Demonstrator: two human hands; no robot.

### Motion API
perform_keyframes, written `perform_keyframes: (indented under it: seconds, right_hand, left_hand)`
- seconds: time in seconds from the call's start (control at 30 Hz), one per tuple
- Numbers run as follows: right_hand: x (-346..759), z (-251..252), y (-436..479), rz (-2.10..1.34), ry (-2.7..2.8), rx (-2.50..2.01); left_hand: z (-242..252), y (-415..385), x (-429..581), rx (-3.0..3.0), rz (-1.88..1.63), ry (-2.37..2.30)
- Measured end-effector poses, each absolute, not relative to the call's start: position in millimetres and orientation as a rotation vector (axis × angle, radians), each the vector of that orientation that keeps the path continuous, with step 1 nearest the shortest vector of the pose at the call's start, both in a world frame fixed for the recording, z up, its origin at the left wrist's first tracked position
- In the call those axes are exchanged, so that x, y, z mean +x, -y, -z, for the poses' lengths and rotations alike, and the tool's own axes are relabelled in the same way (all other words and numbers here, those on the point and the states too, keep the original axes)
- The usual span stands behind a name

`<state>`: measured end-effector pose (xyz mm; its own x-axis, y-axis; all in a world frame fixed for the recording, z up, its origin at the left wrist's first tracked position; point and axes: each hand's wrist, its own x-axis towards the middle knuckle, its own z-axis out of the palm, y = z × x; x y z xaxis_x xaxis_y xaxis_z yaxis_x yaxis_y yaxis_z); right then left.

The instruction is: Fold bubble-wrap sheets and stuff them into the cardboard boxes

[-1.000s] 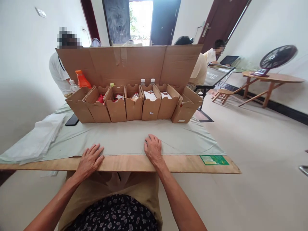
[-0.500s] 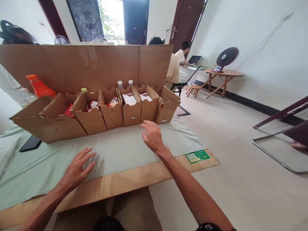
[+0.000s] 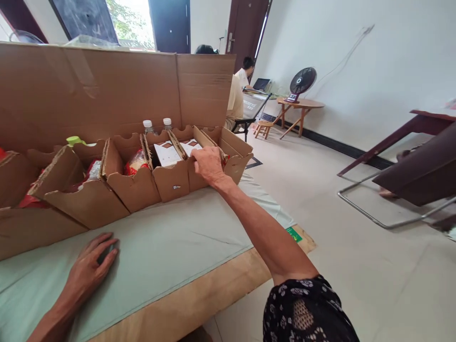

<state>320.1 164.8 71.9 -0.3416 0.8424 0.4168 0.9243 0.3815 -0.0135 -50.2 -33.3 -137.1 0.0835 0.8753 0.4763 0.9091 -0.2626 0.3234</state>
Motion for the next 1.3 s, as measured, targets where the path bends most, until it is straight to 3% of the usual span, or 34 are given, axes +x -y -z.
perform_keyframes:
  seconds: [0.37,0.63,1.03,1.3]
  right_hand:
    - [344,-73,-149,0.247,2.343,-1.374]
    - [448,-73,-134,0.264,1.881,-1.414]
    - [453,-64,-184,0.452,2.262,-1.649]
    - [443,-89,-113,0.353,2.546,-1.598]
  left_hand:
    - [138,31,-54,-2.267,0.851,1.84]
    - [137,34,-54,-2.267,0.849,1.863]
    - [128,35,-46,-2.256,0.864,1.98]
    - [129,35,-44,-2.263,0.832,1.97]
